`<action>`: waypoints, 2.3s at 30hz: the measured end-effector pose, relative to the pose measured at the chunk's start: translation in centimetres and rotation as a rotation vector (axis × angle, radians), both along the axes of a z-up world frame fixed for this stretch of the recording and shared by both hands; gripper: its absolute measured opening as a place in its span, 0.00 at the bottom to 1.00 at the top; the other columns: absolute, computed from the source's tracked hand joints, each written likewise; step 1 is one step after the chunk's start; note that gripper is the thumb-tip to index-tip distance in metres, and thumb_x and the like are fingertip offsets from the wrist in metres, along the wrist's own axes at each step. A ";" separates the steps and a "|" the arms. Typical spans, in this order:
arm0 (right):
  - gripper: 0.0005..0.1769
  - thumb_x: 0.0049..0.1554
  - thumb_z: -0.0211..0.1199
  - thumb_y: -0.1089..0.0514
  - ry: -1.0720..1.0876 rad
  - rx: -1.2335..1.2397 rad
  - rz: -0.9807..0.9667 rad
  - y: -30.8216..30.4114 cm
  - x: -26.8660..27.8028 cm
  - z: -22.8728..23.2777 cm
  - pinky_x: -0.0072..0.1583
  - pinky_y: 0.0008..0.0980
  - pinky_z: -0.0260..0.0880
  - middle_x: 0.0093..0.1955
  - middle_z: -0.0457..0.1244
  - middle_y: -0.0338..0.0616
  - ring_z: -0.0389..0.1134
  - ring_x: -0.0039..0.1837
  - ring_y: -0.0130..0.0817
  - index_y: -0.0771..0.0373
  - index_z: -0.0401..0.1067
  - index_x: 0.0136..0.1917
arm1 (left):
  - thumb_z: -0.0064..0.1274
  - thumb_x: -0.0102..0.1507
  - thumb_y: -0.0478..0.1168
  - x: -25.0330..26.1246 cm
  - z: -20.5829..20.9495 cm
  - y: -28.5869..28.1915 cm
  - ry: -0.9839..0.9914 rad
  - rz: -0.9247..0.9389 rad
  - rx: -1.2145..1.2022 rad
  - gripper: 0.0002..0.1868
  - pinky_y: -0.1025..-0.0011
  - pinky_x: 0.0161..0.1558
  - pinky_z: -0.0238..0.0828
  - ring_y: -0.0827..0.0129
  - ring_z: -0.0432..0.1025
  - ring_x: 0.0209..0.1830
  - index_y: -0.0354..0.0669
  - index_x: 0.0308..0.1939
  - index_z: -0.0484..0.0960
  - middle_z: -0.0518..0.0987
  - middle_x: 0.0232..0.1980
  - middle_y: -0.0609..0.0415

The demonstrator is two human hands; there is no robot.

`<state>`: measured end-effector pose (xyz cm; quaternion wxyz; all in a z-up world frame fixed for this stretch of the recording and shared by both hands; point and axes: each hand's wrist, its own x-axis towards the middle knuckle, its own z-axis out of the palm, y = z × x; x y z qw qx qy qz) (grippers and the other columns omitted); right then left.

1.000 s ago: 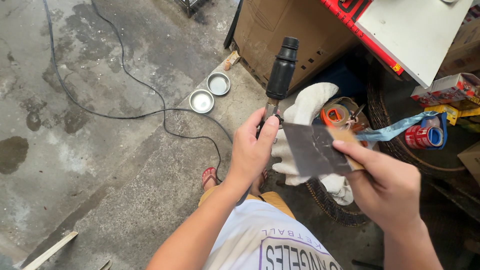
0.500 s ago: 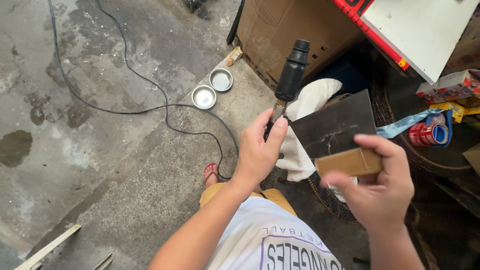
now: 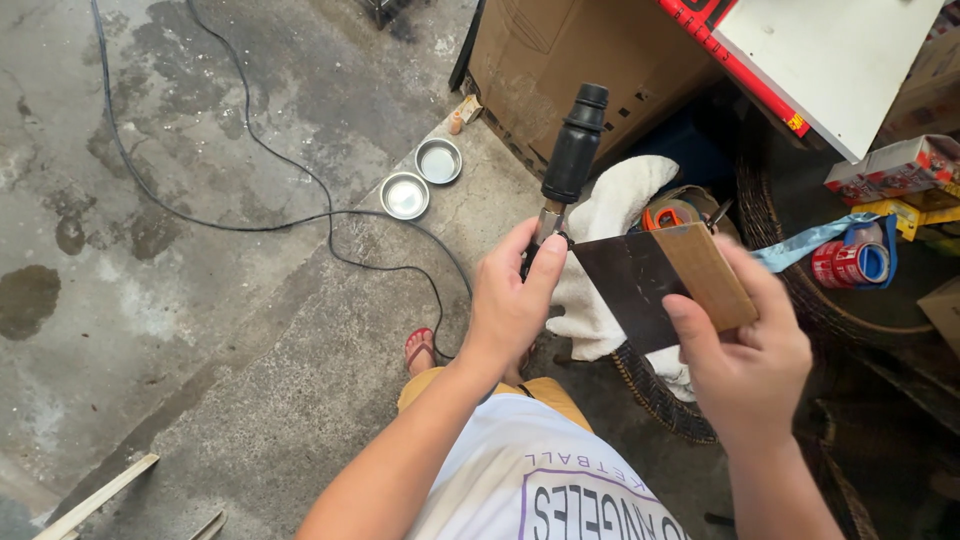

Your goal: The recorder is repairing a nozzle for a power washer using a utility knife and sandpaper.

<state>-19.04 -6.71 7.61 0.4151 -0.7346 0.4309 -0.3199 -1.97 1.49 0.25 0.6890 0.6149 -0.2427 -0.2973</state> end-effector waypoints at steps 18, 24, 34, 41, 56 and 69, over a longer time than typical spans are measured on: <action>0.34 0.41 0.71 0.69 0.379 -0.526 0.584 -1.8 -0.7 3.9 0.69 0.37 0.66 0.72 0.61 0.55 0.64 0.74 0.47 0.66 0.71 0.63 | 0.51 0.68 0.49 -0.3 -0.8 -0.1 0.012 -0.023 0.013 0.19 0.71 0.33 0.64 0.75 0.63 0.31 0.34 0.50 0.80 0.72 0.30 0.56; 0.20 0.50 0.71 0.66 0.553 -0.615 0.334 -0.3 0.2 4.7 0.48 0.32 0.71 0.51 0.70 0.45 0.73 0.46 0.40 0.59 0.81 0.57 | 0.51 0.68 0.49 -0.4 0.1 -0.1 -0.057 -0.024 -0.031 0.20 0.73 0.37 0.68 0.76 0.66 0.34 0.34 0.52 0.80 0.76 0.32 0.57; 0.34 0.64 0.69 0.60 -0.042 -0.256 0.325 -1.6 -2.9 -1.4 0.64 0.26 0.73 0.65 0.61 0.48 0.69 0.65 0.28 0.65 0.52 0.74 | 0.51 0.68 0.49 -0.7 -0.2 -0.3 -0.049 -0.040 0.010 0.20 0.72 0.34 0.66 0.76 0.64 0.31 0.35 0.52 0.80 0.73 0.30 0.56; 0.38 0.46 0.72 0.68 0.162 -0.095 0.287 -1.7 -2.4 0.8 0.50 0.25 0.69 0.54 0.67 0.44 0.68 0.50 0.25 0.67 0.67 0.70 | 0.50 0.68 0.49 -0.3 0.0 -0.4 -0.026 -0.047 -0.001 0.19 0.71 0.33 0.66 0.76 0.64 0.31 0.35 0.52 0.80 0.73 0.30 0.56; 0.30 0.58 0.71 0.60 -0.047 -0.132 0.077 -0.6 1.1 1.0 0.51 0.20 0.69 0.58 0.62 0.42 0.66 0.54 0.23 0.68 0.62 0.69 | 0.50 0.68 0.48 -0.2 0.1 -0.6 -0.057 -0.040 -0.013 0.18 0.71 0.34 0.68 0.76 0.66 0.29 0.36 0.51 0.80 0.74 0.28 0.57; 0.21 0.58 0.68 0.64 0.140 -0.002 0.139 -2.4 -3.3 -2.0 0.51 0.24 0.71 0.52 0.71 0.47 0.70 0.49 0.26 0.67 0.77 0.65 | 0.50 0.68 0.47 0.4 -0.5 -0.7 -0.031 -0.014 -0.005 0.18 0.72 0.31 0.63 0.78 0.63 0.29 0.35 0.51 0.80 0.72 0.29 0.59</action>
